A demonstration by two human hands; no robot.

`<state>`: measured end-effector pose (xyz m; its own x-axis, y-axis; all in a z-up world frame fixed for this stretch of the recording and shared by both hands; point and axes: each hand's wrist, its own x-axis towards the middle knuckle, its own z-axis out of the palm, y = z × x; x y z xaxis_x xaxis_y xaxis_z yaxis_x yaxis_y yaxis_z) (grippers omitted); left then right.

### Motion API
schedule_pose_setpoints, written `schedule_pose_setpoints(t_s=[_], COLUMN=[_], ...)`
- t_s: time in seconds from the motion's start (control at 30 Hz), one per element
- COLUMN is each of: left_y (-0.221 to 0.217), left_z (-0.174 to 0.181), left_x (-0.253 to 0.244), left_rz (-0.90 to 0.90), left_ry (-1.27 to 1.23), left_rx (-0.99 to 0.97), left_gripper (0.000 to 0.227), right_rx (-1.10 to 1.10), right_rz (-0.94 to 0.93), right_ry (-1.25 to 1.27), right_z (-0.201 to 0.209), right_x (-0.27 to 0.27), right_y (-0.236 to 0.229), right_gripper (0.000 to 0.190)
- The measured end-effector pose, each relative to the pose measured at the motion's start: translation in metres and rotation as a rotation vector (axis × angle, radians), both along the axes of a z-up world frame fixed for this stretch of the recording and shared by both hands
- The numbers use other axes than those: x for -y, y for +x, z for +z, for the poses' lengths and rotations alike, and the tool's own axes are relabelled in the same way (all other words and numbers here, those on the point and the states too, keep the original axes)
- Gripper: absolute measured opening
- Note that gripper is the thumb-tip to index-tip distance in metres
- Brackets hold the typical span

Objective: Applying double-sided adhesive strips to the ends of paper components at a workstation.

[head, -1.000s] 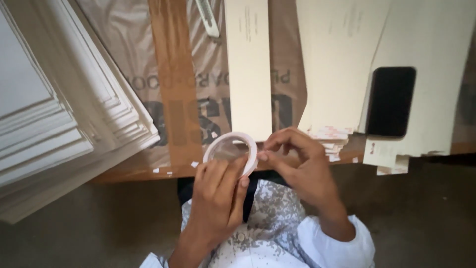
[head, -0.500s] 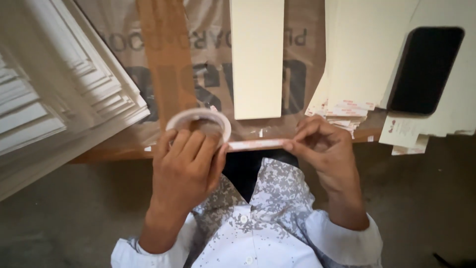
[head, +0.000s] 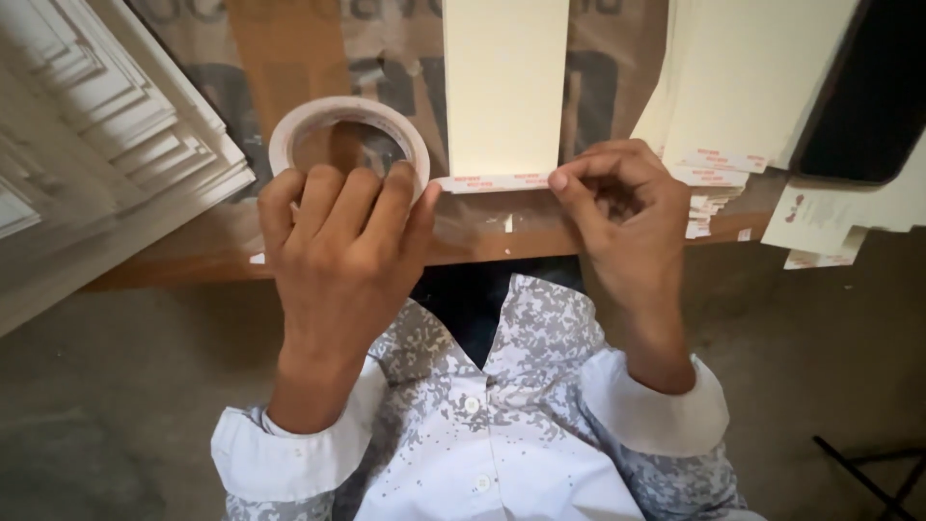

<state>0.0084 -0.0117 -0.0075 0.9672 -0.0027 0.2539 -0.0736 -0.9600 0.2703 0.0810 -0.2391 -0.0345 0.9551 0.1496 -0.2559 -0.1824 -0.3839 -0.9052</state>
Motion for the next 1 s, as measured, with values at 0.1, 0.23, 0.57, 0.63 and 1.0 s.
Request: schedule_pose_setpoints(t_s=[0.1,0.23,0.57,0.63,1.0], left_y=[0.0,0.005,0.008,0.008,0.014], left_z=[-0.002,0.005,0.007,0.006,0.011], left_x=[0.0,0.002,0.003,0.003,0.005], left_rz=[-0.008,-0.032,-0.04,-0.045,-0.055], left_ry=[-0.012,0.016,0.039,0.045,0.047], left_rx=[-0.002,0.014,0.016,0.016,-0.009], left_gripper=[0.016,0.016,0.016,0.016,0.015], right_rx=[0.034,0.063,0.055,0.035,0.068], right_rz=[-0.035,-0.003,-0.007,-0.013,-0.019], right_ry=[-0.028,-0.059,-0.005,0.036,0.065], right_z=[-0.002,-0.005,-0.004,-0.004,-0.008], right_x=[-0.003,-0.001,-0.003,-0.002,-0.003], right_y=[-0.001,0.0,-0.002,-0.002,-0.004], right_gripper=[0.007,0.008,0.008,0.007,0.01])
